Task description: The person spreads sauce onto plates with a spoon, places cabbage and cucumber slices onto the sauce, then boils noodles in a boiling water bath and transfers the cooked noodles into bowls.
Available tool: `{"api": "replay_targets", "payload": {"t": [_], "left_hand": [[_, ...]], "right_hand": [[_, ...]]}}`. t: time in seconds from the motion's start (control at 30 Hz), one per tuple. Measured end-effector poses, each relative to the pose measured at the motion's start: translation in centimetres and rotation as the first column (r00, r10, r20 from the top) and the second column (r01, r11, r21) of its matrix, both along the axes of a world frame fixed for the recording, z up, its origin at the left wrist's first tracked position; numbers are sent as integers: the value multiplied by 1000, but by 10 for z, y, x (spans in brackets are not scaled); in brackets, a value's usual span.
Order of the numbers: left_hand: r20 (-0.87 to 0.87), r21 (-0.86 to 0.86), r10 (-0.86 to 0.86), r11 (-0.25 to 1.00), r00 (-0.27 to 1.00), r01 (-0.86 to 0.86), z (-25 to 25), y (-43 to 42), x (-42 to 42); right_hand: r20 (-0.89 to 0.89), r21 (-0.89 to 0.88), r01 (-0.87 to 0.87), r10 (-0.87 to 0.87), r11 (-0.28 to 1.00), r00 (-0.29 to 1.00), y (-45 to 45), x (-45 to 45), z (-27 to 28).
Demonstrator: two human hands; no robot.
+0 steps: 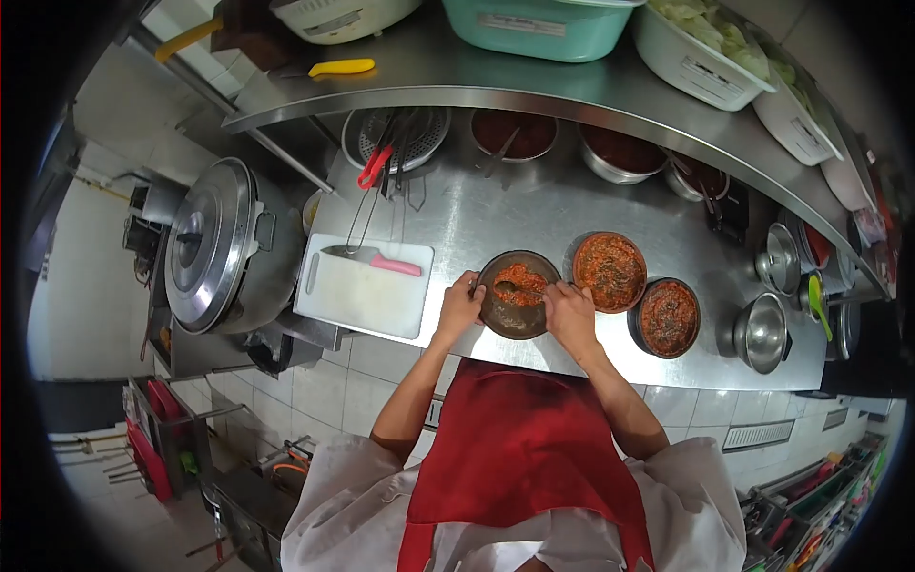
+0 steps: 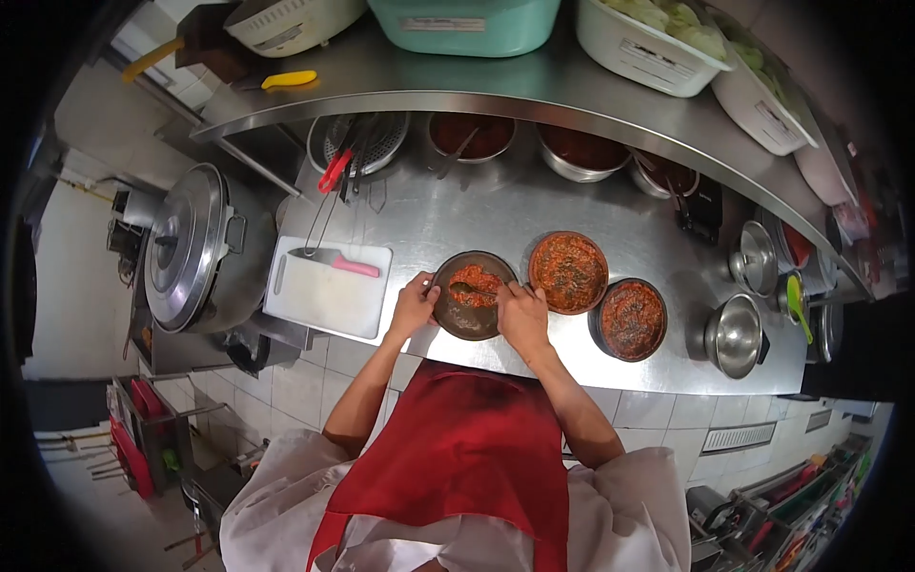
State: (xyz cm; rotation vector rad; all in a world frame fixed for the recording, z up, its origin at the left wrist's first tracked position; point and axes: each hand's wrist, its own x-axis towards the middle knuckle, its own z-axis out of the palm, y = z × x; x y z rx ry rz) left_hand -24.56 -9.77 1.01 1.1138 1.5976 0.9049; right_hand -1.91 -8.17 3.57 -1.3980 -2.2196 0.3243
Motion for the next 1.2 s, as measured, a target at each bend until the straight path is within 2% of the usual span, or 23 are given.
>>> {"api": "replay_targets", "payload": {"t": [0.03, 0.1, 0.13, 0.2, 0.23, 0.3, 0.33, 0.37, 0.43, 0.53, 0.6, 0.63, 0.73, 0.8, 0.83, 0.97, 1.13, 1.2], "left_hand": [[-2, 1, -16, 1000, 1000, 16, -5, 0, -2], [37, -120, -38, 992, 999, 42, -13, -4, -4], [160, -216, 55, 976, 986, -19, -9, -13, 3], [353, -259, 197, 960, 915, -107, -10, -37, 19], [347, -264, 192, 959, 918, -100, 0, -40, 19], [339, -443, 101, 894, 935, 63, 16, -48, 22], [339, -446, 100, 893, 935, 66, 10, -47, 18], [277, -375, 111, 927, 954, 1, -1, -42, 10], [194, -238, 157, 965, 968, -109, -7, -27, 1], [191, -136, 27, 991, 981, -1, -7, 4, -10], [197, -129, -23, 990, 980, 49, -10, 10, -15], [204, -124, -69, 988, 977, 96, -12, 12, -16], [280, -92, -34, 994, 959, 62, -17, 2, -15], [242, -108, -31, 992, 970, 58, -17, -9, -15], [207, -109, -23, 993, 978, 47, -15, -9, -13], [259, -168, 38, 986, 965, 7, -5, -23, -3], [267, -190, 21, 981, 963, 31, -3, -32, -1], [261, -208, 16, 977, 965, 40, -1, -33, -4]], "right_hand": [[41, 0, 80, -80, 997, 996, 0, 0, 0], [80, -21, 229, -226, 973, 971, 4, 6, 7], [80, -23, 235, -232, 972, 969, 1, 7, 11], [6, 6, 99, -99, 995, 995, -7, 2, 12], [14, 44, 69, -70, 997, 997, -9, -6, 6], [20, 0, 126, -126, 992, 992, -4, -2, 0], [30, -34, 175, -174, 984, 984, -1, 0, 1], [25, -18, 204, -203, 979, 979, -1, 4, 3], [7, -5, 138, -138, 990, 990, -4, -2, 9], [18, 9, 64, -64, 998, 998, -5, -7, 7], [48, -20, 237, -236, 971, 971, -2, 1, 9], [47, -17, 237, -236, 971, 971, -3, 3, 12], [13, -42, 229, -228, 973, 973, -10, 2, 13], [42, -56, 253, -251, 966, 967, -9, -1, 7], [24, -8, 296, -296, 955, 955, -9, 2, 7], [-41, 15, 191, -190, 982, 981, -13, -3, 8], [75, -2, 319, -318, 948, 945, -14, 9, 15], [-66, -1, 200, -200, 980, 978, -16, 5, 23]]}}
